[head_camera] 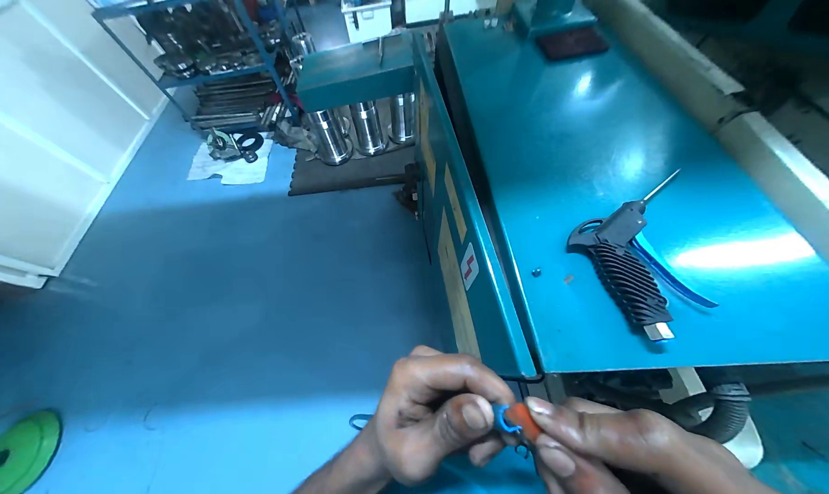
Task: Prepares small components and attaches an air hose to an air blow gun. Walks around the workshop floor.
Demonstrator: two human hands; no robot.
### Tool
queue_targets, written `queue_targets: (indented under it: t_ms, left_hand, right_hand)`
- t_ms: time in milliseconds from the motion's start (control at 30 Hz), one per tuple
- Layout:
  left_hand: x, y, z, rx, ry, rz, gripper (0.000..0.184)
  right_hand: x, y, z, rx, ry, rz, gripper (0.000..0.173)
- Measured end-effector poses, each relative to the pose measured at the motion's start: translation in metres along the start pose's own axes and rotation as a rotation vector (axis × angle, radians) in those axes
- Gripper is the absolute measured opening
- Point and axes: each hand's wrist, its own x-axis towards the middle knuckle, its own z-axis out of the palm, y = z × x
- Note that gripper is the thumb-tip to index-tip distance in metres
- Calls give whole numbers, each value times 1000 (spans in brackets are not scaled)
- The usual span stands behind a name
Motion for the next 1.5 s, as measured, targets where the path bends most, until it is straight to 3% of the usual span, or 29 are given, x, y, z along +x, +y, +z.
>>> queue_targets:
  t_ms: [1333,1500]
  left_hand:
    - [-2,-1,3,182,113,116,27]
    - [-2,-1,0,256,112,106,25]
  right_hand:
    - [2,-2,13,-3,88,30,14]
    - [4,-4,12,96,99,66,13]
